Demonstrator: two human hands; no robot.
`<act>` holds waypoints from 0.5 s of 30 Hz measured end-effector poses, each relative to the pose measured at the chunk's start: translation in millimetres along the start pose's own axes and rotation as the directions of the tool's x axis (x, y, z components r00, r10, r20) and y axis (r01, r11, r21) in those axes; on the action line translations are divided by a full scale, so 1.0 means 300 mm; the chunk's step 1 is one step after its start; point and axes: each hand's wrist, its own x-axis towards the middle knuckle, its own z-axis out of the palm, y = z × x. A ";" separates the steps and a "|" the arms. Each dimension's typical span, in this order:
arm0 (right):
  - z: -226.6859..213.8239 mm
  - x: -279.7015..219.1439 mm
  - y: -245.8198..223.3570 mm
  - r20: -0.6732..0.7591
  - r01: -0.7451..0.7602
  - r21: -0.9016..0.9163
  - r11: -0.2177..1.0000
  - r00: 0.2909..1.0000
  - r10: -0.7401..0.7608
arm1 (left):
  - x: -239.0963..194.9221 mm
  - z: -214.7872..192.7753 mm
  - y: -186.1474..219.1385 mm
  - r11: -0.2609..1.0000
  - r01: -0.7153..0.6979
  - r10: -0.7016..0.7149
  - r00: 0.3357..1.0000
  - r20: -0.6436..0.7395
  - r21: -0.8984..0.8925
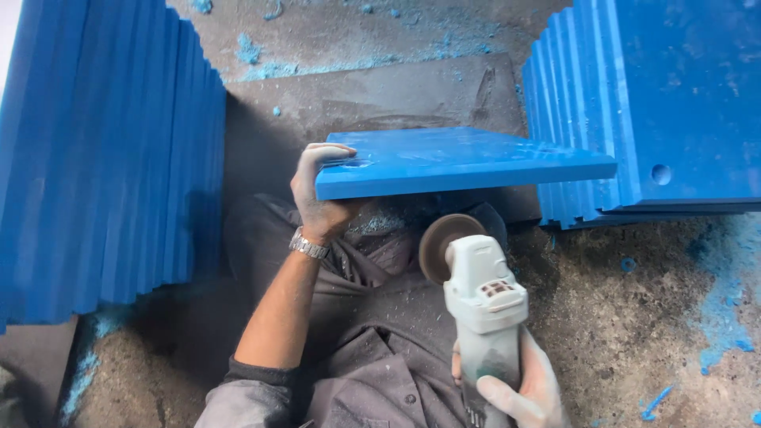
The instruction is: Grinding the edges of blue plastic plates using a hand-held angle grinder.
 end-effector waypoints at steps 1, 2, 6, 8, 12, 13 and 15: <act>-0.034 -0.009 0.019 -0.070 0.045 0.054 0.998 0.997 -0.041 | 0.028 0.000 0.021 1.000 -0.007 0.008 0.997 -0.082 0.015; -0.073 -0.014 0.036 -0.145 0.099 0.102 0.990 0.986 -0.084 | 0.063 0.010 0.038 1.000 -0.017 0.020 0.986 -0.164 0.023; -0.326 -0.039 0.235 -0.322 0.226 0.174 0.959 0.933 -0.161 | 0.188 0.026 0.112 0.865 -0.238 0.371 0.897 -0.242 0.441; -0.484 -0.054 0.373 -0.403 0.041 0.195 0.980 0.914 0.042 | 0.238 0.026 0.142 0.529 -0.312 0.402 0.911 0.090 0.790; -0.643 -0.032 0.576 -0.678 0.037 0.258 0.965 0.718 0.153 | 0.327 0.094 0.108 0.417 -0.304 0.275 0.940 0.200 0.857; -0.693 -0.027 0.653 -0.712 0.064 0.257 0.964 0.688 0.144 | 0.358 0.109 0.097 0.447 -0.347 0.280 0.930 0.239 0.825; -0.771 -0.005 0.770 -0.757 0.099 0.269 0.958 0.637 0.147 | 0.422 0.150 0.081 0.485 -0.410 0.292 0.908 0.299 0.772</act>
